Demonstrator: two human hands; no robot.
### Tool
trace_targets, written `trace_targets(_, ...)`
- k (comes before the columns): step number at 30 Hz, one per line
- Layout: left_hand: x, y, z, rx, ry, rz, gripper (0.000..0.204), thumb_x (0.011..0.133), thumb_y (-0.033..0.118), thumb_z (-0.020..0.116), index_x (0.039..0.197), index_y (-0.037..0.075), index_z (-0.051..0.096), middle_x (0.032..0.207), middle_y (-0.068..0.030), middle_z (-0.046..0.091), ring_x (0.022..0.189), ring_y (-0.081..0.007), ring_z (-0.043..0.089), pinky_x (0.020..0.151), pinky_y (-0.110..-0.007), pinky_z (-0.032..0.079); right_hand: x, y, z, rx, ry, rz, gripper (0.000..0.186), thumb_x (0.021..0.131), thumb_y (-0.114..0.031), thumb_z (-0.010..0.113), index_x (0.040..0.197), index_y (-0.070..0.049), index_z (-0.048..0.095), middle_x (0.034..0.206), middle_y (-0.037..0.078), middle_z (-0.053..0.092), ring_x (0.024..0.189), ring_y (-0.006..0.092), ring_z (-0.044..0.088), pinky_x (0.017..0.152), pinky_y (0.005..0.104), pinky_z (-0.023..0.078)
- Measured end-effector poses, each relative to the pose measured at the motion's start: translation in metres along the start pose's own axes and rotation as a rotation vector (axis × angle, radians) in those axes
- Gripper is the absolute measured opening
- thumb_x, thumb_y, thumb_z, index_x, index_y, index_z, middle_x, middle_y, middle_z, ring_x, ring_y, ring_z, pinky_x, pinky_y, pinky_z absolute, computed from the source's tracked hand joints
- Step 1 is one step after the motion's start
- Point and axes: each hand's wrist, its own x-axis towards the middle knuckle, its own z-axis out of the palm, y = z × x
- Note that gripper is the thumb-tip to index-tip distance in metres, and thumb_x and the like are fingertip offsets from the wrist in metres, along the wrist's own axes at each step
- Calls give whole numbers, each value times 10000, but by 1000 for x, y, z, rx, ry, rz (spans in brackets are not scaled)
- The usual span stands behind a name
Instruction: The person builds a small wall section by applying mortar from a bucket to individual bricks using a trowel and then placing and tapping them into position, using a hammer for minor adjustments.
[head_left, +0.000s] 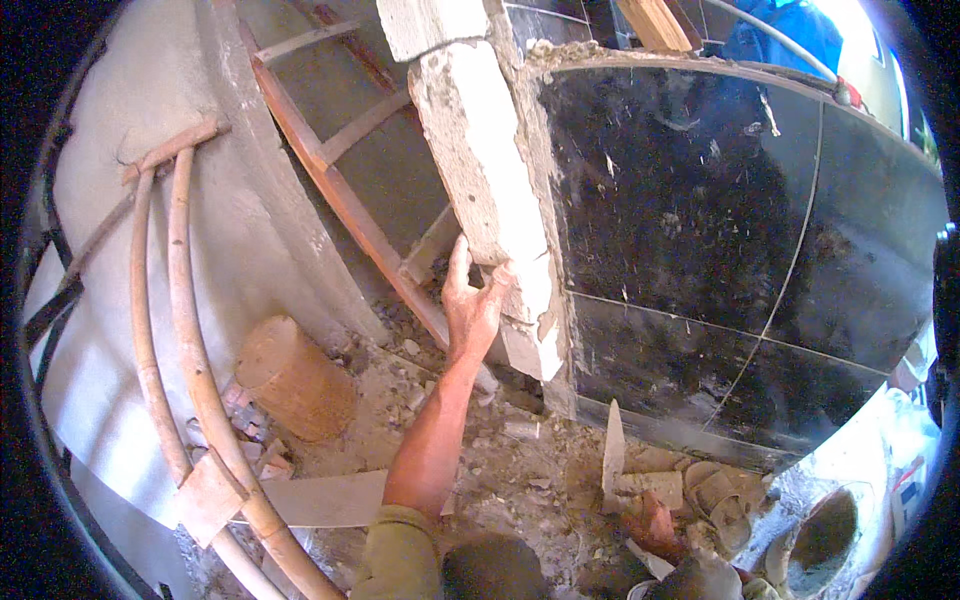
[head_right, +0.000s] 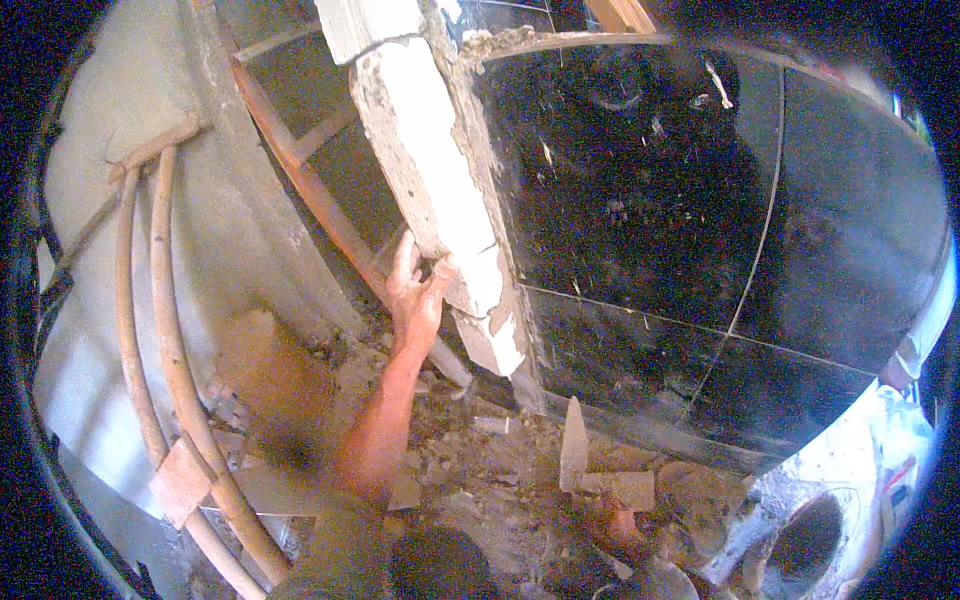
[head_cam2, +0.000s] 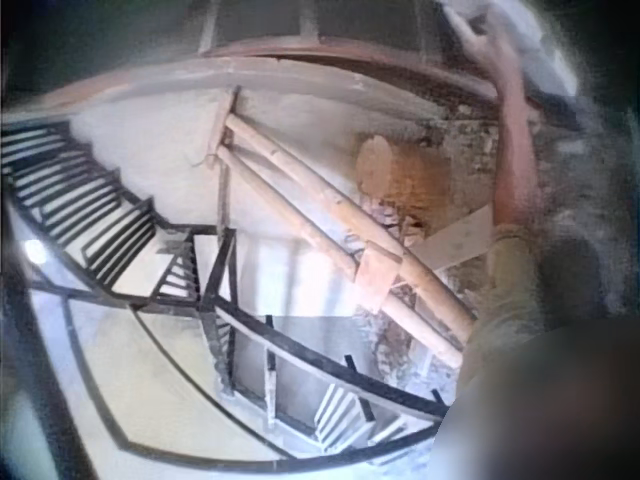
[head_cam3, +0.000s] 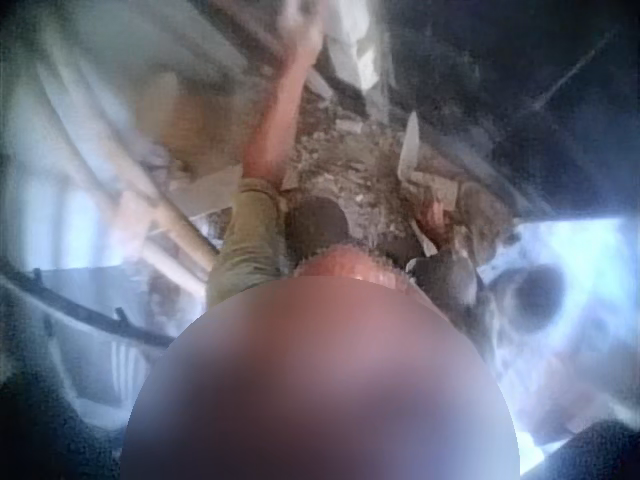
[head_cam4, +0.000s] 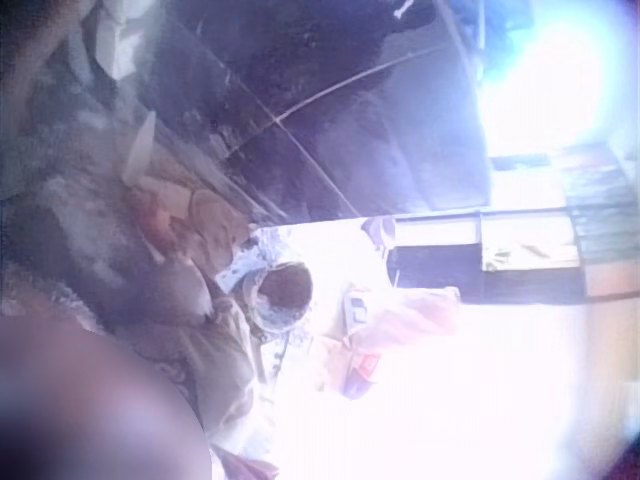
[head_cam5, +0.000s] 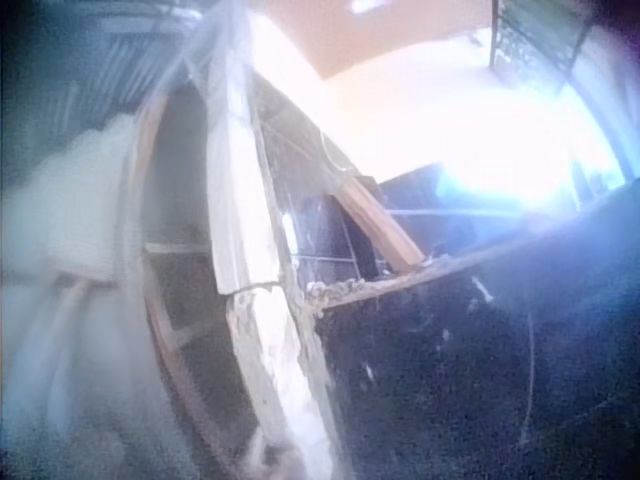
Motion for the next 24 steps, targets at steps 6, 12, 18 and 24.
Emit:
trace_targets(6, 3, -9, -3, 129, -12, 25, 806, 834, 291, 734, 1389, -119, 318, 1345, -266, 477, 1235, -292, 465, 1034, -371, 369, 5, 34, 29, 132, 1, -125, 415, 807, -249, 688, 1085, -8, 498, 905, 219, 627, 825, 392, 640, 682, 474, 490)
trace_targets(12, 7, 5, -2, 232, -71, -21, 910, 786, 369, 768, 1403, -110, 300, 1368, -305, 430, 1253, -346, 457, 1055, -390, 361, -11, 59, 44, -78, 236, -119, 438, 810, -252, 688, 1109, 8, 502, 815, 176, 636, 743, 351, 631, 658, 450, 504)
trace_targets(18, 9, 24, 10, 483, -14, 44, 978, 763, 319, 794, 1437, -97, 220, 1413, -296, 370, 1275, -324, 427, 1054, -380, 370, -15, 52, 39, 53, 147, -27, 427, 810, -242, 681, 1113, 1, 502, 816, 185, 635, 751, 375, 624, 655, 463, 496)
trace_targets(24, 9, 14, 16, 206, 9, -31, 1001, 736, 249, 822, 1444, -94, 204, 1426, -283, 357, 1301, -305, 390, 1075, -372, 339, -22, 56, 41, 97, 152, -6, 417, 811, -232, 674, 1117, -5, 503, 817, 194, 633, 760, 400, 618, 652, 475, 489)
